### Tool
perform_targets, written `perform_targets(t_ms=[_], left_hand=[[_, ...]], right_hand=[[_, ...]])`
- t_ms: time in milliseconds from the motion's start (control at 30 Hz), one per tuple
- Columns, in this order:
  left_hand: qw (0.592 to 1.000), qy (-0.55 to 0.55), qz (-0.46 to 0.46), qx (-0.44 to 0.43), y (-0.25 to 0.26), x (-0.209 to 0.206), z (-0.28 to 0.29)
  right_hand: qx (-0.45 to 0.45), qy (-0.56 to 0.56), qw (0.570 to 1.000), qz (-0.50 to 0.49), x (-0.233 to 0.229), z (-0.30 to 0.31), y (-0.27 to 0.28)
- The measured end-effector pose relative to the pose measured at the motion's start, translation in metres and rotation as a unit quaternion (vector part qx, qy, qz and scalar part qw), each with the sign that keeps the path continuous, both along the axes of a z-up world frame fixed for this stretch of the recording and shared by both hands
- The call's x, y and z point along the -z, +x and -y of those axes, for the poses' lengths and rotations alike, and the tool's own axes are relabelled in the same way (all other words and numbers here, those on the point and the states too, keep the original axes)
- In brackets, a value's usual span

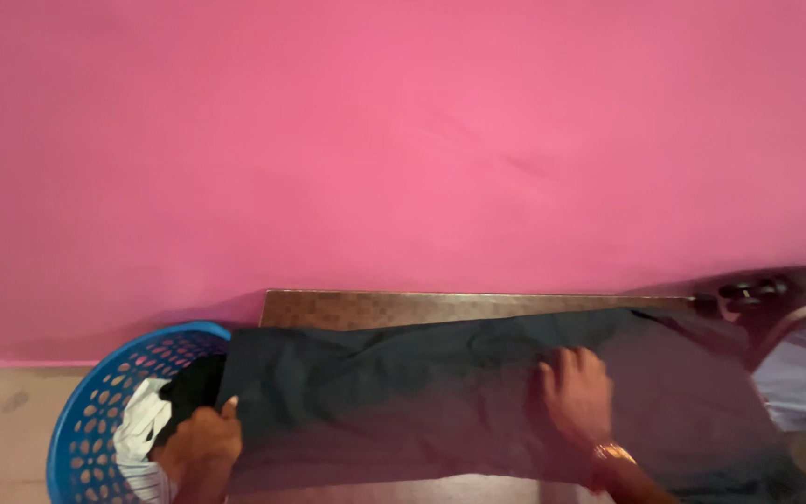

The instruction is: The person retrieves a pair of dark trousers from a laundry basket and lays them flat on a table. They smooth out the fabric by hand and then fold the trousers multiple times before placing the folded item into an open suitcase.

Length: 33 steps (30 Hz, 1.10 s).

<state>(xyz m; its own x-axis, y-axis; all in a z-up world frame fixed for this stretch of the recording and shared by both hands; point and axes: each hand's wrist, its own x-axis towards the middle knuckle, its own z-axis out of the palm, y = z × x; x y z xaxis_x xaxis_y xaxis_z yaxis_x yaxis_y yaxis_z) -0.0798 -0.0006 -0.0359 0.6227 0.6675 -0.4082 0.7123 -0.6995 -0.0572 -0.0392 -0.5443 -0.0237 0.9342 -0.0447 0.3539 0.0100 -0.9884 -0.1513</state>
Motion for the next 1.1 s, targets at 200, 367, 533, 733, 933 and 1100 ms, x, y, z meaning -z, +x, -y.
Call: perform_targets(t_ms=[200,367,533,733,933,1100], left_hand=[[0.985,0.015,0.172,0.013,-0.024,0.028,-0.020],[0.965,0.037,0.252,0.055,-0.048,0.047,-0.021],[0.907,0.184,0.340,0.165,-0.080,0.092,-0.025],[0.916,0.219,0.284,0.182,-0.082,0.097,-0.035],[0.895,0.151,0.384,0.168,-0.040,0.016,0.040],[0.852,0.047,0.373,0.366,0.012,-0.031,0.106]], right_hand=[[0.130,-0.056,0.947,-0.289,0.047,0.131,-0.061],[0.114,-0.016,0.918,-0.380,0.064,0.166,-0.052],[0.113,-0.002,0.917,-0.382,0.063,0.165,-0.054],[0.127,-0.017,0.930,-0.343,0.057,0.151,-0.054],[0.035,0.025,0.995,-0.090,0.025,0.087,-0.056],[-0.156,0.066,0.982,-0.088,-0.015,-0.002,-0.049]])
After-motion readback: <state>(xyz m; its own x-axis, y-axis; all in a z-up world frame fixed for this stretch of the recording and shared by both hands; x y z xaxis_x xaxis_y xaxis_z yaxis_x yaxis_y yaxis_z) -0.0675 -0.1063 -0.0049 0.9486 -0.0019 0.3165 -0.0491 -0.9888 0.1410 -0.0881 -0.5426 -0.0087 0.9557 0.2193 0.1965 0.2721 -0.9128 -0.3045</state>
